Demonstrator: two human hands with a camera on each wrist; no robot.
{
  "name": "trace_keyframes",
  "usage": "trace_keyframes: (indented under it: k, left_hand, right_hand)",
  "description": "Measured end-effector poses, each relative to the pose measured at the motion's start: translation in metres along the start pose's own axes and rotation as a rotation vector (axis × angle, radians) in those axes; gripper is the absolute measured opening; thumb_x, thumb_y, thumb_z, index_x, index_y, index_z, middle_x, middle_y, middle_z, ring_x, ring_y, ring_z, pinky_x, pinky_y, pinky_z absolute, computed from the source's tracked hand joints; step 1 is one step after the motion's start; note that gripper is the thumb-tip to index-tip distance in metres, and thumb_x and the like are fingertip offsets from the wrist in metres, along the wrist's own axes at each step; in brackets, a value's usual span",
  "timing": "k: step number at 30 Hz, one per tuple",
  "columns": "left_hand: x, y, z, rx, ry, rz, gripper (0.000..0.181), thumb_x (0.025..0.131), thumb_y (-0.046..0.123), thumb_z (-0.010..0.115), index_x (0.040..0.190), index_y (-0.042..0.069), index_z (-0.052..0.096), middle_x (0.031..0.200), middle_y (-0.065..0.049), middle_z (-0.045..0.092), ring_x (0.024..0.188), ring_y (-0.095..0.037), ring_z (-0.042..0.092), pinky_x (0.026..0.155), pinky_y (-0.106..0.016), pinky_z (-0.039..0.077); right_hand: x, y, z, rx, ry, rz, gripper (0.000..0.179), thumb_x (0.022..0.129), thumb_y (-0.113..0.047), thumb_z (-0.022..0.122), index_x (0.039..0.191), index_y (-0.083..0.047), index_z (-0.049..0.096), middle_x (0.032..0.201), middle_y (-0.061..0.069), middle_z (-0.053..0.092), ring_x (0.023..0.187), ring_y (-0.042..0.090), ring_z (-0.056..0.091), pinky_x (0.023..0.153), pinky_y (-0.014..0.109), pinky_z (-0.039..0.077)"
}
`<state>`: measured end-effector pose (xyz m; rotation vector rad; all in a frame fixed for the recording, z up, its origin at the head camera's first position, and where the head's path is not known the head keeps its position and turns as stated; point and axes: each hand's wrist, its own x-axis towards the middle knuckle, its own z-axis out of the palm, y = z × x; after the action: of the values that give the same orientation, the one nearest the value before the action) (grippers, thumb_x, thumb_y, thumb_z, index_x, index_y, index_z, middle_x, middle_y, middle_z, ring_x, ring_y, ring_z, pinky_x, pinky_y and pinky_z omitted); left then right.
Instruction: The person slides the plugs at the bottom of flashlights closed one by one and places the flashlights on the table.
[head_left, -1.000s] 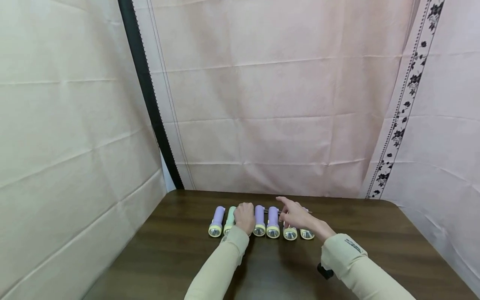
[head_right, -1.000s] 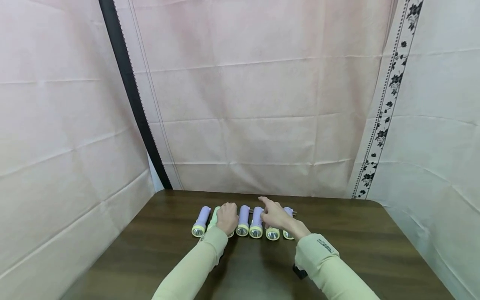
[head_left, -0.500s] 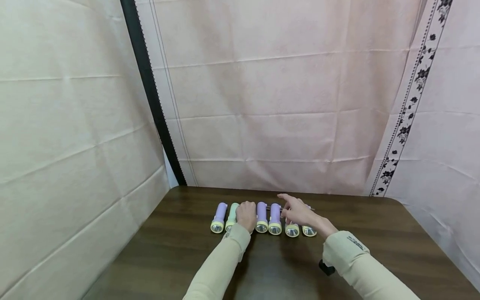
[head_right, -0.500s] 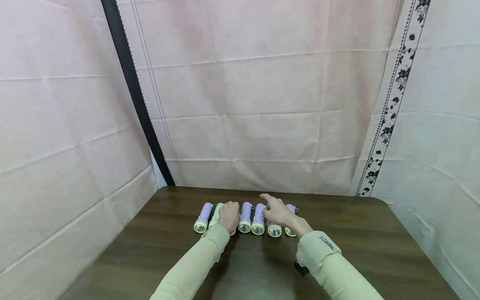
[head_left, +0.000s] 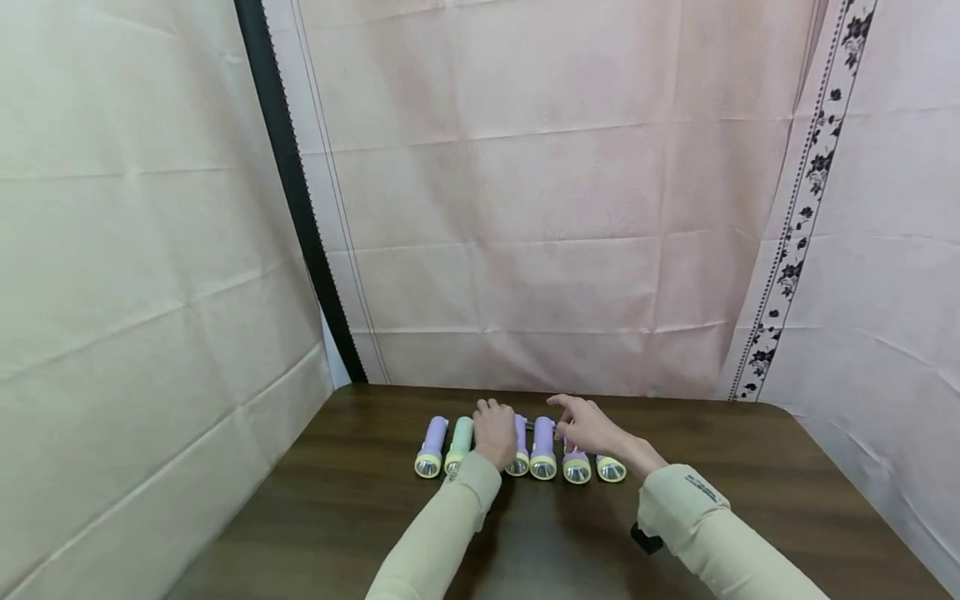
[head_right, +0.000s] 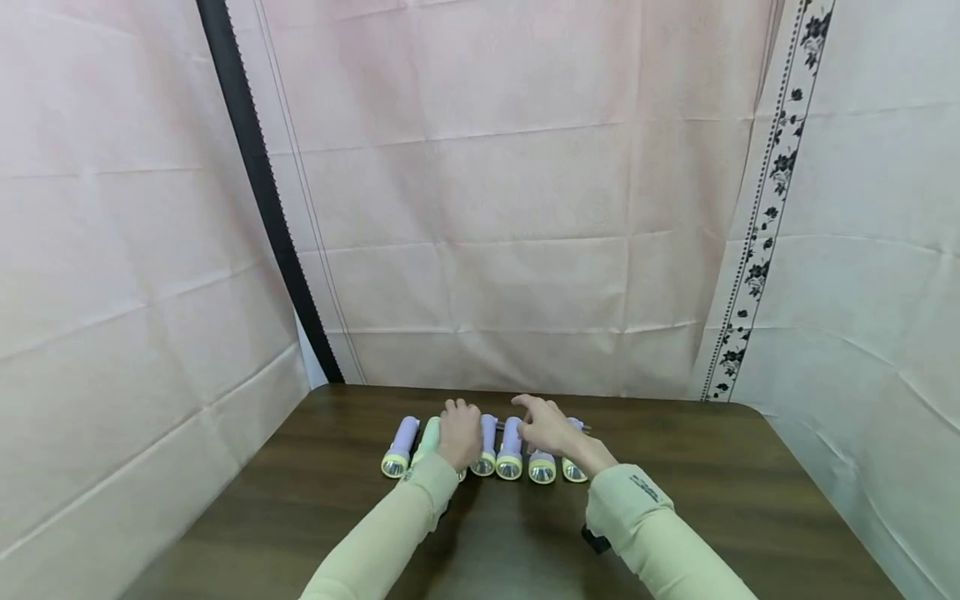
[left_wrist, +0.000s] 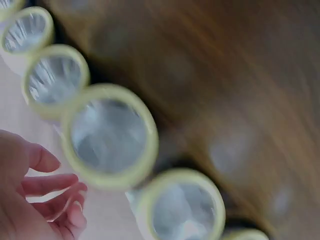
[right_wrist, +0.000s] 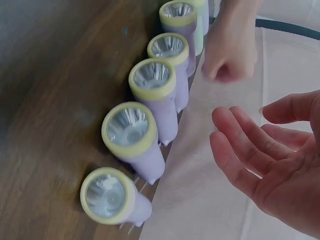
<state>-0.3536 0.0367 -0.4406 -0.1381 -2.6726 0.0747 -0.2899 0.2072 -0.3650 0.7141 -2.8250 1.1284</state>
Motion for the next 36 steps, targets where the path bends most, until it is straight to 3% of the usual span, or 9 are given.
trace_keyframes:
  k: [4,9,15,20,26,30,36]
  left_hand:
    - [-0.01,0.014,0.009,-0.079,0.013,0.018,0.024,0.088,0.026,0.065,0.094,0.004,0.071,0.093,-0.014,0.064,0.087,-0.029,0.056,0.07,-0.039,0.05]
    - [-0.019,0.025,0.011,-0.14,0.026,-0.026,0.026,0.083,0.02,0.069,0.096,-0.002,0.065,0.089,-0.019,0.065,0.08,-0.03,0.061,0.068,-0.039,0.052]
    - [-0.014,0.03,0.007,-0.146,0.059,-0.067,0.031,0.083,0.016,0.068,0.103,-0.007,0.061,0.084,-0.02,0.066,0.074,-0.028,0.067,0.064,-0.037,0.055]
    - [-0.006,0.028,0.003,-0.197,0.016,-0.083,0.034,0.08,0.014,0.071,0.103,-0.008,0.06,0.087,-0.021,0.067,0.076,-0.029,0.069,0.064,-0.037,0.056]
    - [0.005,0.019,-0.001,-0.37,-0.031,-0.114,0.04,0.075,0.014,0.077,0.105,-0.005,0.058,0.09,-0.023,0.065,0.082,-0.037,0.067,0.066,-0.044,0.055]
    - [0.011,0.016,-0.011,-0.518,-0.067,-0.157,0.046,0.075,0.018,0.078,0.11,-0.002,0.056,0.096,-0.02,0.064,0.087,-0.04,0.066,0.071,-0.047,0.053]
    - [0.012,0.015,-0.024,-0.623,-0.079,-0.203,0.052,0.072,0.019,0.08,0.115,0.002,0.056,0.108,-0.016,0.06,0.087,-0.036,0.065,0.069,-0.044,0.052]
  right_hand:
    - [-0.004,0.002,0.011,0.007,-0.031,-0.027,0.043,0.087,0.001,0.049,0.13,0.005,0.052,0.081,0.01,0.069,0.051,0.015,0.061,0.045,0.027,0.046]
    - [-0.006,0.004,0.021,0.017,-0.032,-0.046,0.041,0.084,0.003,0.049,0.124,0.006,0.056,0.079,0.011,0.067,0.051,0.02,0.062,0.046,0.027,0.046]
    - [-0.005,0.005,0.017,0.02,-0.009,-0.025,0.04,0.083,0.005,0.05,0.122,0.01,0.054,0.08,0.017,0.069,0.051,0.021,0.064,0.049,0.026,0.048]
    - [-0.005,0.004,0.018,0.032,-0.007,-0.041,0.044,0.083,0.006,0.049,0.126,0.011,0.049,0.082,0.023,0.07,0.051,0.021,0.064,0.05,0.025,0.049]
    - [-0.004,0.006,0.016,0.064,0.022,-0.036,0.048,0.082,0.006,0.049,0.13,0.011,0.046,0.081,0.022,0.069,0.057,0.033,0.066,0.051,0.026,0.05]
    - [-0.005,0.011,0.01,0.061,0.052,-0.018,0.057,0.082,0.007,0.049,0.138,0.009,0.039,0.079,0.017,0.069,0.054,0.027,0.066,0.052,0.027,0.051]
    - [-0.007,0.019,0.0,0.049,0.046,-0.013,0.069,0.083,0.005,0.048,0.148,0.003,0.027,0.078,0.01,0.07,0.059,0.032,0.067,0.053,0.027,0.051]
